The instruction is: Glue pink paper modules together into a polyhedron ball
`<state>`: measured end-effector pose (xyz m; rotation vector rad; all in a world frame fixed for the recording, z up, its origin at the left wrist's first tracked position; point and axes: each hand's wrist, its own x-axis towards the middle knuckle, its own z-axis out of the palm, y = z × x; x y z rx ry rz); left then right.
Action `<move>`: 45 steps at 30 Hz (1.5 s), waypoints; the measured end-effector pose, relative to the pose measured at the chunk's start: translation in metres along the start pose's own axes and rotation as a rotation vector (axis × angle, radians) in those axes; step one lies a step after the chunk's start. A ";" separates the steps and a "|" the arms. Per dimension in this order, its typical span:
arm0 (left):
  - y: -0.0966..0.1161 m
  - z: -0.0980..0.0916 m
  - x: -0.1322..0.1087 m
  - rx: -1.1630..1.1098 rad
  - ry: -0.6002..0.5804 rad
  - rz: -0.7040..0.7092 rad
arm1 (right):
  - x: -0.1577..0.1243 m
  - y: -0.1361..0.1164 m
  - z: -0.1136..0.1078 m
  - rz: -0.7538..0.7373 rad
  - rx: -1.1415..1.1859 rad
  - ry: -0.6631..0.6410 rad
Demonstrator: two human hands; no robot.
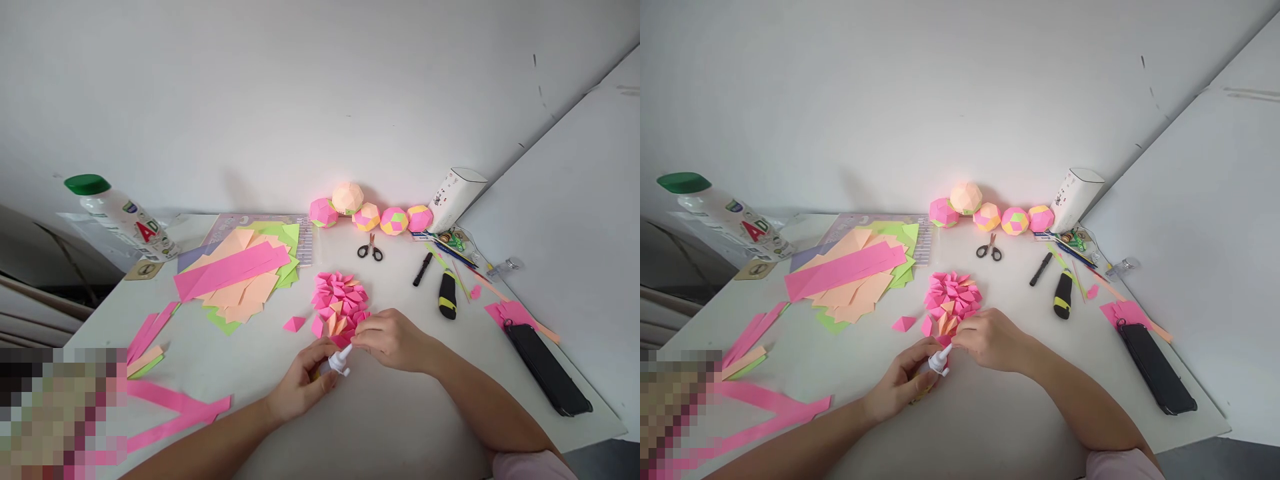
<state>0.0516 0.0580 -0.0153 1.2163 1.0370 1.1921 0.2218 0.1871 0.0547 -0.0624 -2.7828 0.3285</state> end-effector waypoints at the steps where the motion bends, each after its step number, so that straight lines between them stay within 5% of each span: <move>1: 0.000 0.000 0.000 -0.003 0.001 -0.002 | 0.000 0.000 -0.001 -0.001 -0.003 0.000; 45: -0.004 -0.001 0.000 -0.022 -0.037 0.071 | 0.008 -0.006 0.001 0.094 0.305 0.113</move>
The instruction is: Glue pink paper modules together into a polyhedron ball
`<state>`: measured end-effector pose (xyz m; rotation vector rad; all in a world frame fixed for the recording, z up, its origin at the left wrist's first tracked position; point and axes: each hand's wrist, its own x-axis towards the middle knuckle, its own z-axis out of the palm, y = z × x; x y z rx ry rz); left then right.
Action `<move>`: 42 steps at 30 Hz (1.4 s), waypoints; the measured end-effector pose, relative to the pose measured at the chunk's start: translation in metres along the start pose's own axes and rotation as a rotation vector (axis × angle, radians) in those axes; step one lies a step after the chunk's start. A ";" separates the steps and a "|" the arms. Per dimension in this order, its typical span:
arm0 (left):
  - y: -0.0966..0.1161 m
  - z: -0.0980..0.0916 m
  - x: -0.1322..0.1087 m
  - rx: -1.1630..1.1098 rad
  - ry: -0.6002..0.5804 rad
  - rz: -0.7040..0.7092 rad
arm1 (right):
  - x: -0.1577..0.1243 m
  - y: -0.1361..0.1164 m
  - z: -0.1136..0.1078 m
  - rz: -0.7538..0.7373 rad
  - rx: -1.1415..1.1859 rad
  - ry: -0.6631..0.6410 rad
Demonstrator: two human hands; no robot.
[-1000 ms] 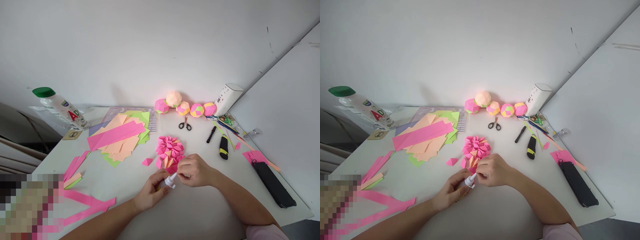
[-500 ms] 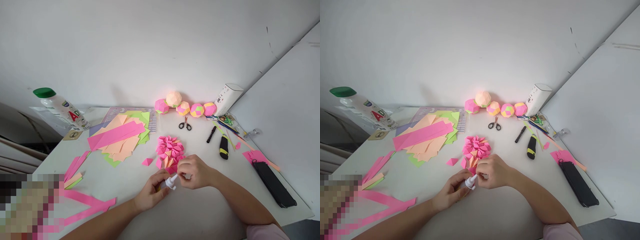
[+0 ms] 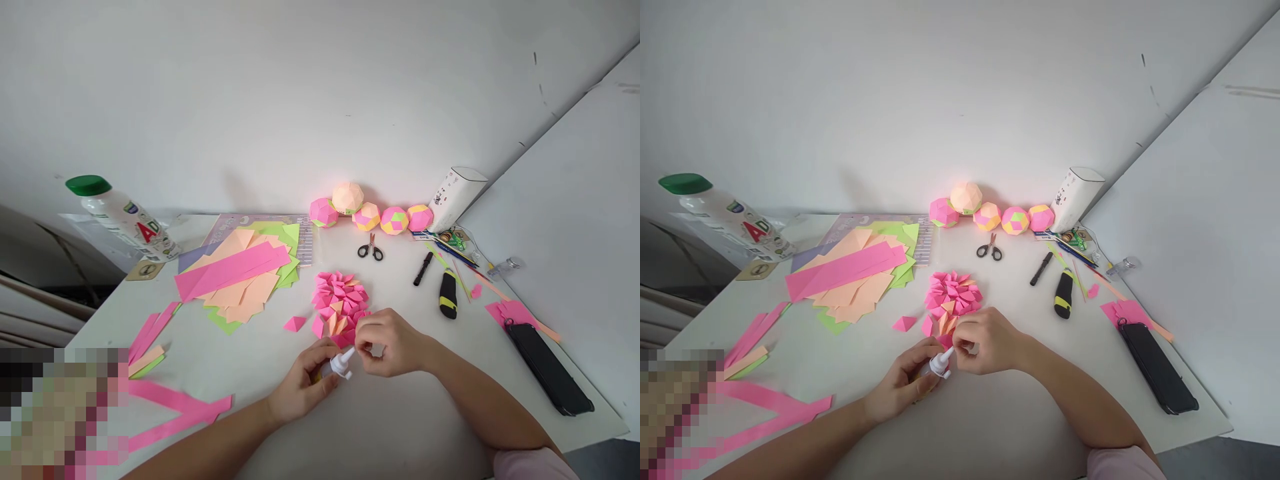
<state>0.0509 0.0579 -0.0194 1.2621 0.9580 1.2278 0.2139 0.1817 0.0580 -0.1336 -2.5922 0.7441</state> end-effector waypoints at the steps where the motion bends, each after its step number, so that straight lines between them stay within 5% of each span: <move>1: 0.001 0.000 0.000 -0.004 0.003 -0.008 | 0.000 0.001 0.000 0.014 0.014 0.011; 7: 0.008 0.001 0.001 -0.063 -0.022 -0.084 | -0.001 0.002 -0.005 0.102 0.080 -0.018; 19: 0.014 -0.003 0.004 -0.266 -0.131 -0.189 | -0.001 0.003 -0.005 -0.051 0.040 -0.155; 26: 0.001 -0.004 0.002 -0.274 -0.139 -0.239 | -0.003 0.009 -0.003 -0.148 -0.222 -0.137; 42: -0.001 -0.003 0.002 -0.162 -0.163 -0.239 | -0.002 0.005 0.010 -0.098 -0.230 -0.051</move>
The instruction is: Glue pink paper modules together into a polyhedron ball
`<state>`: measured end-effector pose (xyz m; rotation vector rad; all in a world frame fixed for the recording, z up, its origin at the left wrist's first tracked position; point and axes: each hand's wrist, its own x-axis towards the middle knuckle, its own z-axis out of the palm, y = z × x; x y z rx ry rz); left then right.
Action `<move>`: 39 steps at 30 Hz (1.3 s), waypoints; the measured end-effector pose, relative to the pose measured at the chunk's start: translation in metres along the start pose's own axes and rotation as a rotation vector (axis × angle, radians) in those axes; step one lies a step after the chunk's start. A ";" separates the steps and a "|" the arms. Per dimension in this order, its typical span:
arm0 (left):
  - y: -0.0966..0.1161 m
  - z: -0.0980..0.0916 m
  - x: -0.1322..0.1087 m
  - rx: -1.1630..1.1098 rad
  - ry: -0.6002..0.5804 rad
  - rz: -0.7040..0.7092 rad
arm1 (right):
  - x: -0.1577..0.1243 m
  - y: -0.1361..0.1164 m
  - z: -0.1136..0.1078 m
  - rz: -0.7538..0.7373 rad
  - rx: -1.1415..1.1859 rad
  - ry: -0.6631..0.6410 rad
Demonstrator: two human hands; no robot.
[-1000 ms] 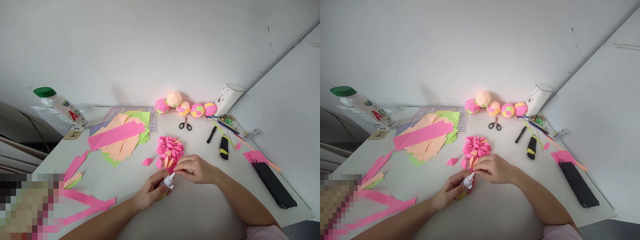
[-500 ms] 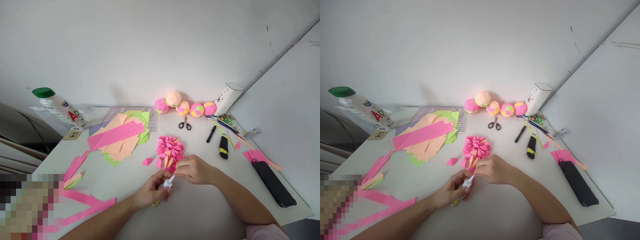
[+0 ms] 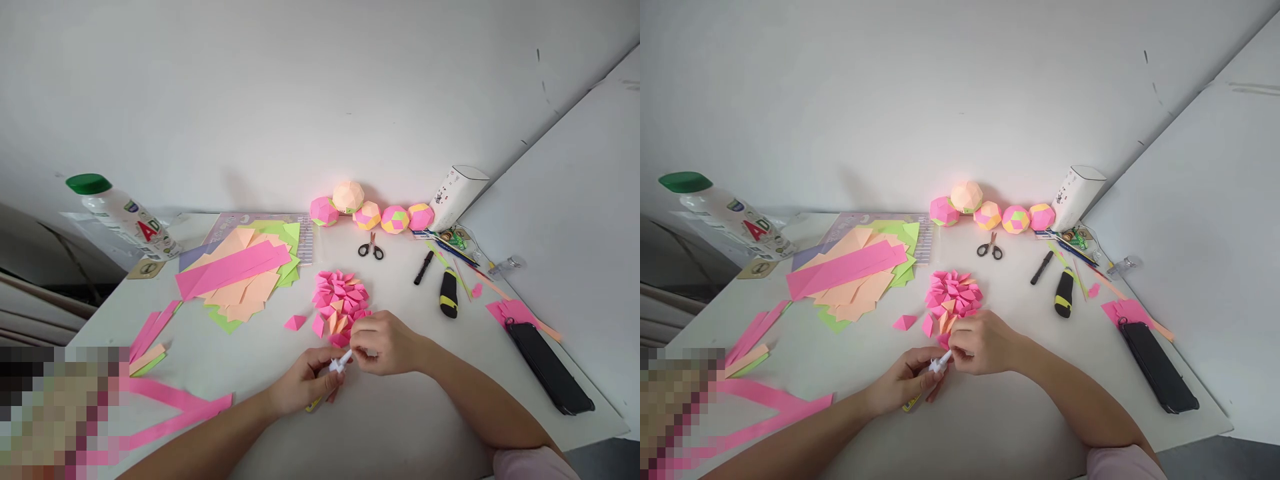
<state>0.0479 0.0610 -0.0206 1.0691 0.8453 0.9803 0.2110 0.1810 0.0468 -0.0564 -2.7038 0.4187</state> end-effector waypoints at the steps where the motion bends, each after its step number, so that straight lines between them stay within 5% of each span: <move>1: 0.000 0.000 0.000 0.003 0.000 0.001 | 0.000 0.000 0.000 0.015 0.013 0.002; 24: -0.002 0.001 0.001 -0.198 0.029 0.068 | 0.000 0.003 -0.020 0.270 0.420 -0.012; 27: 0.000 0.001 0.001 -0.211 0.033 0.078 | 0.002 0.007 -0.025 0.405 0.536 0.152; 33: 0.003 0.002 0.002 -0.243 0.061 0.073 | -0.004 0.033 -0.051 0.634 0.617 0.729; 36: 0.003 0.003 0.003 -0.255 0.080 0.071 | -0.013 0.050 -0.057 0.694 0.579 0.763; 39: 0.003 0.004 0.004 -0.249 0.101 0.059 | -0.024 0.069 -0.049 0.795 0.551 0.662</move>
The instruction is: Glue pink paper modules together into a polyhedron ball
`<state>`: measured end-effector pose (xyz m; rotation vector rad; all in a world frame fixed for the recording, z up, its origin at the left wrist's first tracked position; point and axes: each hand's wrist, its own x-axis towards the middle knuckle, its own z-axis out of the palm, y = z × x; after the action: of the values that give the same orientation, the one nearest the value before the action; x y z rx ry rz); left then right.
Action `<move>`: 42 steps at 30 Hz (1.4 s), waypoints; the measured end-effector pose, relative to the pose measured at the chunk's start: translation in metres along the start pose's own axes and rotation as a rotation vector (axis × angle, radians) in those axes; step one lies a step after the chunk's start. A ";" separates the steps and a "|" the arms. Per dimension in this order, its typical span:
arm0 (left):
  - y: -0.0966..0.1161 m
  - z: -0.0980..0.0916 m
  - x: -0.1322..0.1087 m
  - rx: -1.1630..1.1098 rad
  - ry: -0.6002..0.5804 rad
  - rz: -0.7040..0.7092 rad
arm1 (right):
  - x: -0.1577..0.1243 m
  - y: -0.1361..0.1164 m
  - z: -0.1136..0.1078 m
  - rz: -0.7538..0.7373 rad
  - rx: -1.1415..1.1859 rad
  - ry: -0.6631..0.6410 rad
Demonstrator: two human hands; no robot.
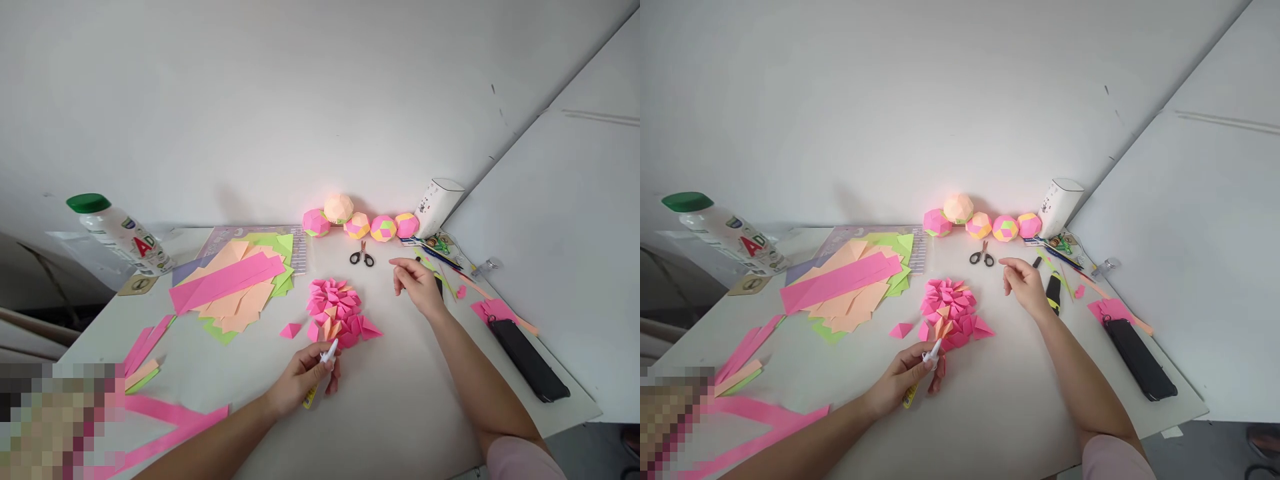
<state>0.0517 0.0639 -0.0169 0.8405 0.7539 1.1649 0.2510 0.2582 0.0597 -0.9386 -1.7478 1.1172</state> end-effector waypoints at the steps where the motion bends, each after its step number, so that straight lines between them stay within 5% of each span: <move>1: 0.000 0.000 0.000 0.006 0.006 -0.002 | 0.002 0.009 -0.001 0.055 -0.053 -0.024; 10: 0.003 0.006 0.001 0.078 -0.004 0.025 | 0.009 0.070 -0.007 0.228 -0.140 -0.096; 24: -0.003 0.006 0.002 0.127 0.002 0.018 | -0.020 0.093 -0.006 0.160 -0.221 0.194; 42: -0.001 0.007 0.002 0.136 0.025 -0.012 | -0.018 0.092 -0.005 0.147 -0.348 0.140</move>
<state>0.0586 0.0647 -0.0149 0.9348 0.8656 1.1249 0.2757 0.2731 -0.0297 -1.3421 -1.8119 0.8258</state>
